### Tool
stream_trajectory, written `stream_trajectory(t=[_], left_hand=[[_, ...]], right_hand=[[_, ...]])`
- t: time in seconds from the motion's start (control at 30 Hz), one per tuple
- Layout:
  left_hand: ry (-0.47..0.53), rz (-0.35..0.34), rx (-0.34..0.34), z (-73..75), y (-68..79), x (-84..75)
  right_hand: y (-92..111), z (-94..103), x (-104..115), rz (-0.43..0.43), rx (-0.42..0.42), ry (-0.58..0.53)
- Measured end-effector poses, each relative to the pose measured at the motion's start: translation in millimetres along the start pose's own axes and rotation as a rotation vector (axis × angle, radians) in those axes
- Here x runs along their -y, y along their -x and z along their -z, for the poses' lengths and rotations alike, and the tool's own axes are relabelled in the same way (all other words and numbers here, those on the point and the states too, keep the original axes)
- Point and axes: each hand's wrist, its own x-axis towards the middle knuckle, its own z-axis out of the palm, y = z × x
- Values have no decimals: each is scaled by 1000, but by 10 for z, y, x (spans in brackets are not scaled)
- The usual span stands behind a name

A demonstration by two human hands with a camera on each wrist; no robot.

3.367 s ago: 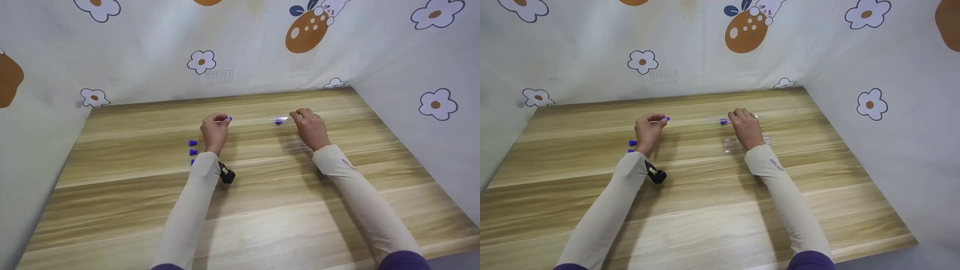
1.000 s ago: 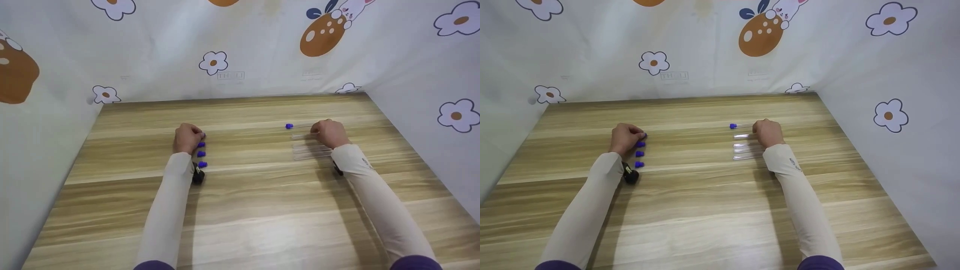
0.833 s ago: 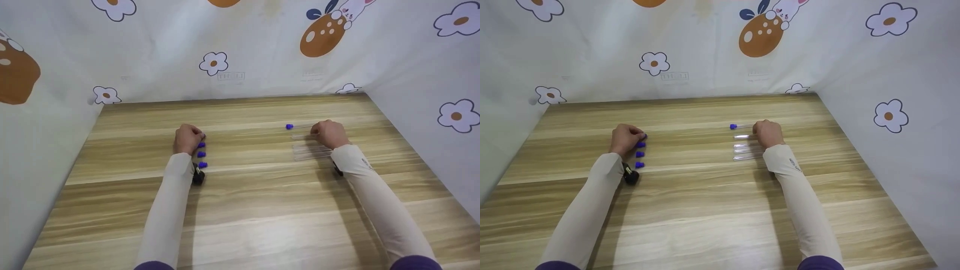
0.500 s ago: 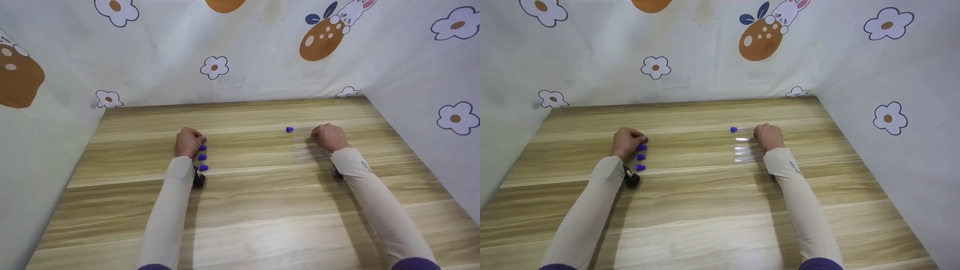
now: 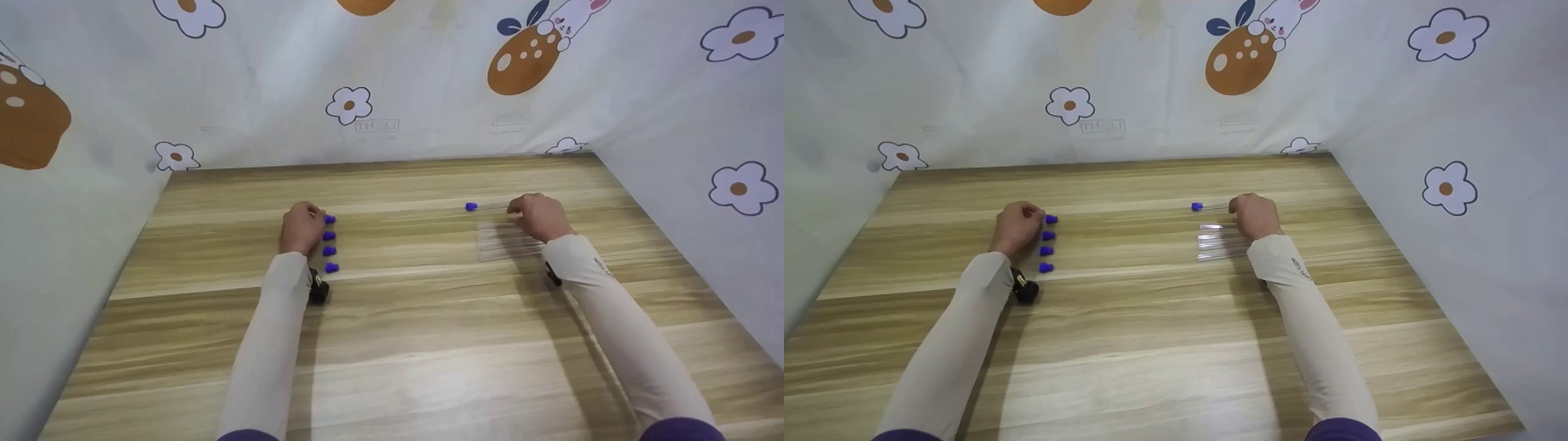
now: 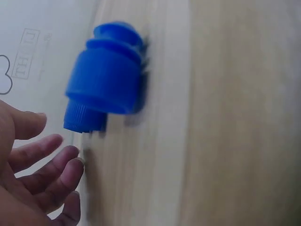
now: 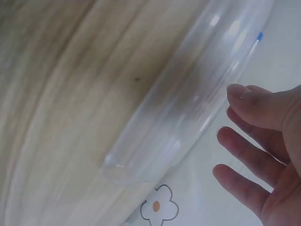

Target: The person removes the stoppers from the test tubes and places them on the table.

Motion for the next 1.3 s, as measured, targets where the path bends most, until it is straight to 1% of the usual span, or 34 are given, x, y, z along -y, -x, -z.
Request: stream_trajectory(t=[0.2, 0.33, 0.43, 0.63, 0.73, 0.93, 1.1, 1.2, 1.3], left_hand=[[4, -25, -53, 15, -5, -25], [29, -77, -84, 0, -5, -78], [39, -117, -96, -4, -10, -131], [99, -167, -99, -28, -27, -231], [134, -184, -105, -75, -17, -308], [161, -201, -122, -226, 36, -511], [222, -220, -101, -340, 82, -671], [237, -246, -93, -400, 105, -751], [243, -256, -76, -460, 130, -816]], right_hand=[[1, 39, 30, 3, -21, 2], [11, 61, 34, -12, -33, -10], [12, 82, 39, -27, -65, -10], [-1, 112, 96, -23, -169, -17], [-7, 122, 107, -25, -217, -23], [-15, 119, 121, -26, -311, -19], [-23, 103, 150, -1, -377, -10], [-23, 107, 171, 8, -406, -17], [-23, 109, 182, 13, -420, -21]])
